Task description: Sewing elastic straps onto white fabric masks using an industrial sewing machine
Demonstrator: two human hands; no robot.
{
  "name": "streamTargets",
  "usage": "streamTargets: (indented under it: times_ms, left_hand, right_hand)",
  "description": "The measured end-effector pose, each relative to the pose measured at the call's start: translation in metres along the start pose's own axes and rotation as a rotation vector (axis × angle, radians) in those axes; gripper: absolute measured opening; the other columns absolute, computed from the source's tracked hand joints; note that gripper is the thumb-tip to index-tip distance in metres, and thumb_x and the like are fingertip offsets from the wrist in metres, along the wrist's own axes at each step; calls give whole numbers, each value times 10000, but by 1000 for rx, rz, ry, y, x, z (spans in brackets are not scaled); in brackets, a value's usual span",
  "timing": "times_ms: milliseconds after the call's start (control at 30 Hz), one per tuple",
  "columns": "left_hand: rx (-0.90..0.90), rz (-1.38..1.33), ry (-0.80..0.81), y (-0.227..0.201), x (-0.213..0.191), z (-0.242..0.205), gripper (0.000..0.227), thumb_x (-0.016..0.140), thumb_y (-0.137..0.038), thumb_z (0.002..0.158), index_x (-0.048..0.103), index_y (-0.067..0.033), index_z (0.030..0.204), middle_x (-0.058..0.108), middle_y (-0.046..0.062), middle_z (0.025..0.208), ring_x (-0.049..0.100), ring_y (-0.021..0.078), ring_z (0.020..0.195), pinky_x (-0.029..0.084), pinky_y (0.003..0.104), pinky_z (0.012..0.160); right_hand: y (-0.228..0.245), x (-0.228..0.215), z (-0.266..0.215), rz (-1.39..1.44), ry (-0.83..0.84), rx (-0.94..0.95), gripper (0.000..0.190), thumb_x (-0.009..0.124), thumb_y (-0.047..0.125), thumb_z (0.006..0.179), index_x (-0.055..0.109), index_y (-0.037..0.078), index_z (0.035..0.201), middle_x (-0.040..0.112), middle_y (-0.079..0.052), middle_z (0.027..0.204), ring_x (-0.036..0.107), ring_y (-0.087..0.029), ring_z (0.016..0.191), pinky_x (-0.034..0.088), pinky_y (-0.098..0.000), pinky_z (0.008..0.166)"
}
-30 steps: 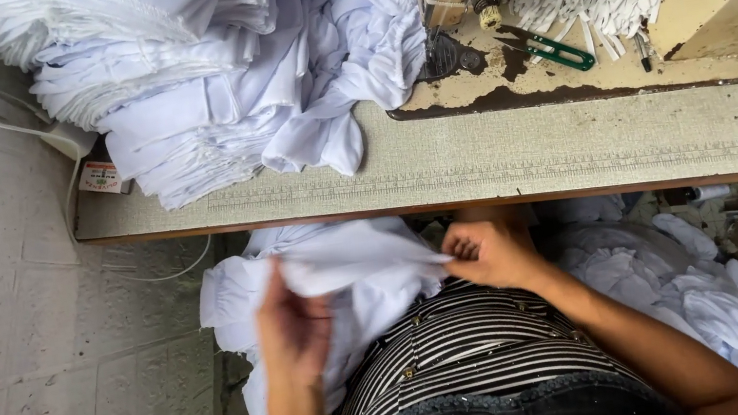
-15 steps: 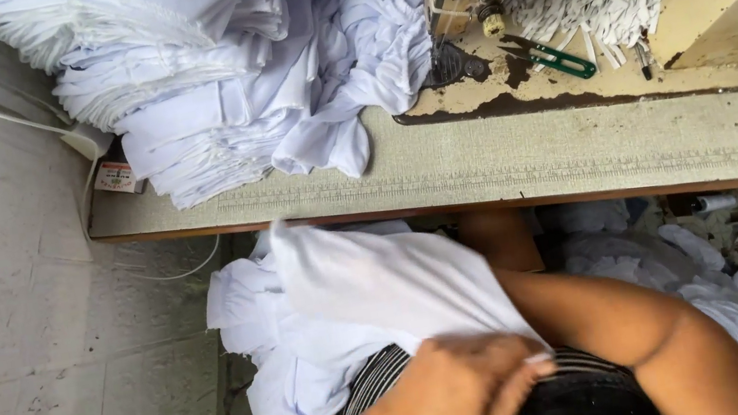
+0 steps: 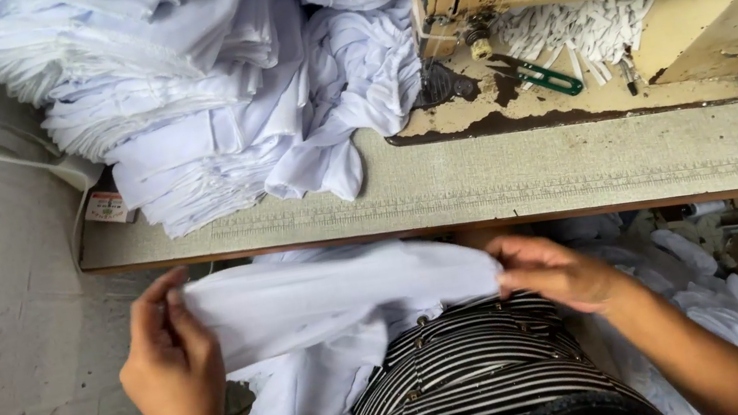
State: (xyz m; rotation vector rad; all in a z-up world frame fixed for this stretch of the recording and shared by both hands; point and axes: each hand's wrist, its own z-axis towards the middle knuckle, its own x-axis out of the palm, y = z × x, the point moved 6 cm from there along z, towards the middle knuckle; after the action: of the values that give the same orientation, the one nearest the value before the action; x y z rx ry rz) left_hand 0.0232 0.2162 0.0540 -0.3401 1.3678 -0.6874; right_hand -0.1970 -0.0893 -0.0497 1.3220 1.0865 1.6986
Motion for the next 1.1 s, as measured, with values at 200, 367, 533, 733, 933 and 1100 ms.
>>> streamTargets:
  times_ms: [200,367,533,733,933,1100]
  left_hand:
    - [462,-589,539,-103,72,-66,590,410,105,765,594,-59,1301,683,127,1252,657,286,1168,485,369,1022]
    - [963,-609,1128,-209,80,-168,787,572,31,852,308,16,1593,455,207,1171,608,430,794,533,435,882]
    - [795,-678,1034,-181,89,-128,820,504,104,746,365,-20,1544,474,175,1325,532,359,1083,449,398,995]
    - [443,-461,489,-78,60,-17,696,417,80,830,501,-85,1501,627,94,1039,574,245,967,364,370,1055]
    - [369,-627,682,-124,104,-41,671,472,19,918,366,-111,1568,520,67,1031,504,174,836,461,293,769]
    - [871,-595,975,-191,111,-75,640,409,-99,1051,82,72,1573,314,347,1600,401,431,1457,185,425,1282]
  right_hand:
    - [-20,2,14,-528,-130,-35,215,634,117,961,721,62,1151,675,-121,1266,661,-253,1184,538,-404,1066]
    - [-126,-38,-16,-594,35,162,365,602,276,1015,603,55,1305,672,-110,1240,640,-194,1126,502,-378,1054]
    - [-64,-26,-7,-483,29,93,324,622,230,997,623,35,1256,663,-92,1173,639,-198,1063,519,-354,975]
    - [19,-13,-4,-347,-12,18,274,646,174,976,646,11,1197,653,-70,1094,639,-203,989,541,-326,880]
    - [56,9,3,-1118,-257,366,534,785,392,849,623,163,1304,577,-43,1381,634,-192,1232,477,-377,1060]
    - [68,2,23,-1038,-591,69,441,598,-14,811,546,56,1243,763,-99,873,736,-209,668,583,-326,602]
